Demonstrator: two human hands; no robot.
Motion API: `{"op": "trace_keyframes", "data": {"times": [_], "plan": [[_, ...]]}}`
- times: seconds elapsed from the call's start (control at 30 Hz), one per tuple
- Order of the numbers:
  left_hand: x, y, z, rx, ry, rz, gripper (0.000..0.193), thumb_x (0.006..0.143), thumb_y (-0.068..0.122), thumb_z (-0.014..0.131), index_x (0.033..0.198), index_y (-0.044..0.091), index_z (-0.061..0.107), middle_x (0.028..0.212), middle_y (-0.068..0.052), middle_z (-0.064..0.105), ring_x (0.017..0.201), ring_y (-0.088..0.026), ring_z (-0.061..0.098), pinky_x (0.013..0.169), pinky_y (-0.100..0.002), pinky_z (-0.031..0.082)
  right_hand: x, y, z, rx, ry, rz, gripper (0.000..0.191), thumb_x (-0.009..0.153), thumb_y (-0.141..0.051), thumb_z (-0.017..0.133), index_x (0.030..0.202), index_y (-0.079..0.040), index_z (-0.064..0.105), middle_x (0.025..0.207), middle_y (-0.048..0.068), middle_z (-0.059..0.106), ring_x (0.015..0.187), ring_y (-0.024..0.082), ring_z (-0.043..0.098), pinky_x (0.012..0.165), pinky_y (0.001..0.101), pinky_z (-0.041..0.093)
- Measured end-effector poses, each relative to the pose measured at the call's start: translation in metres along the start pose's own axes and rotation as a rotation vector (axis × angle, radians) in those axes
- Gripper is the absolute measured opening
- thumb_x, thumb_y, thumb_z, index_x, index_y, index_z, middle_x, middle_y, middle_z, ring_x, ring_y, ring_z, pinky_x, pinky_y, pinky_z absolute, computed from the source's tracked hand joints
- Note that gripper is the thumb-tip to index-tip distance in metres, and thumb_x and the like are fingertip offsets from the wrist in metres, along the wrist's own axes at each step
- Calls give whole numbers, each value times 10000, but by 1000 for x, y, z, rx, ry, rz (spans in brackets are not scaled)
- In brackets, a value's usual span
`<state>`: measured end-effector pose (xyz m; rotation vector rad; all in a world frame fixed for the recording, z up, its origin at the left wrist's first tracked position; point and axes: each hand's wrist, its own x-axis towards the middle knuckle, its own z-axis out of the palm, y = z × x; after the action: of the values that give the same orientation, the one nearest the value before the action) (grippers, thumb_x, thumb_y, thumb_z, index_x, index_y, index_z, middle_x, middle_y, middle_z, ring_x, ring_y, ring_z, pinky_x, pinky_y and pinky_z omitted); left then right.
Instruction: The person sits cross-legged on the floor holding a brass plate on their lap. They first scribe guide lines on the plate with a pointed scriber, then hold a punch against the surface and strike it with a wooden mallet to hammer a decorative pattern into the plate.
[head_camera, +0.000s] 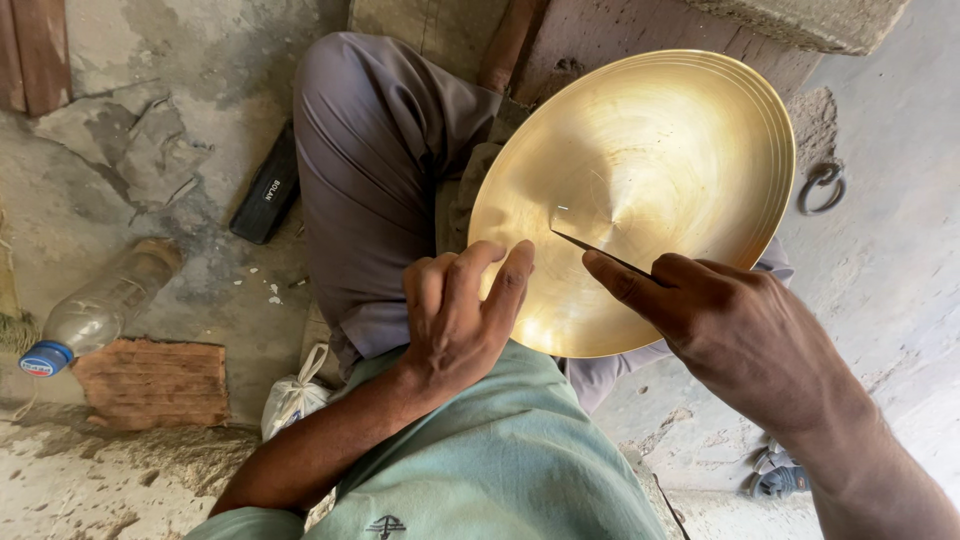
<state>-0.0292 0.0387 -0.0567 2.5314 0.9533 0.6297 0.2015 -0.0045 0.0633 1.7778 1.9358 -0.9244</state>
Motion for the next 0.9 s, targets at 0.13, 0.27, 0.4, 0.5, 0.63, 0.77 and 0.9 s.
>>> {"op": "trace_keyframes", "data": {"times": [0.13, 0.27, 0.4, 0.5, 0.63, 0.77, 0.9], "plan": [[23, -1, 17, -46, -102, 57, 313, 1067, 219, 762, 1335, 84, 675, 1322, -63, 566, 1073, -209, 482, 896, -381, 418, -2, 3, 4, 12, 44, -16, 773, 842, 64, 649, 1520, -288, 534, 940, 62, 740, 578, 151, 696, 552, 299, 638], [49, -9, 30, -110, -147, 282, 204, 980, 181, 696, 1183, 178, 722, 1175, 2, 653, 1221, -203, 545, 1062, -483, 359, -7, 2, 11, -5, -30, 21, 748, 909, 66, 612, 1566, -271, 493, 920, 65, 711, 548, 141, 665, 525, 279, 588], [61, -15, 22, -185, -204, 326, 137, 1033, 171, 672, 1150, 133, 731, 1016, 5, 700, 1322, -229, 557, 1174, -512, 298, -11, 1, 13, -9, 55, 0, 805, 848, 86, 612, 1578, -225, 479, 913, 103, 709, 535, 162, 668, 485, 289, 616], [67, -13, 19, -161, -211, 340, 152, 1036, 167, 670, 1164, 118, 735, 1026, 2, 699, 1349, -233, 555, 1180, -507, 293, -12, 0, 10, -5, 90, 12, 816, 839, 58, 628, 1587, -224, 464, 908, 96, 709, 553, 170, 671, 491, 303, 613], [65, -17, 12, -172, -204, 323, 180, 1064, 139, 659, 1226, 100, 727, 1202, -50, 689, 1368, -230, 547, 1192, -511, 281, -12, 0, 6, -34, 58, 19, 844, 842, 74, 623, 1599, -260, 457, 906, 89, 711, 539, 163, 675, 501, 292, 622], [61, -34, 5, -126, -35, 192, 205, 1088, 104, 665, 1290, 116, 697, 1417, -87, 605, 1393, -259, 502, 1187, -577, 239, -11, 1, 3, 29, 16, 53, 805, 865, 72, 621, 1577, -272, 472, 933, 85, 720, 535, 161, 683, 499, 282, 631], [53, -38, 3, -181, -35, 62, 287, 1084, 36, 657, 1360, 110, 679, 1482, -114, 540, 1410, -295, 484, 1209, -539, 308, -9, 0, 2, 46, 58, 45, 837, 807, 55, 649, 1571, -248, 494, 924, 86, 729, 579, 196, 708, 545, 329, 639]]}}
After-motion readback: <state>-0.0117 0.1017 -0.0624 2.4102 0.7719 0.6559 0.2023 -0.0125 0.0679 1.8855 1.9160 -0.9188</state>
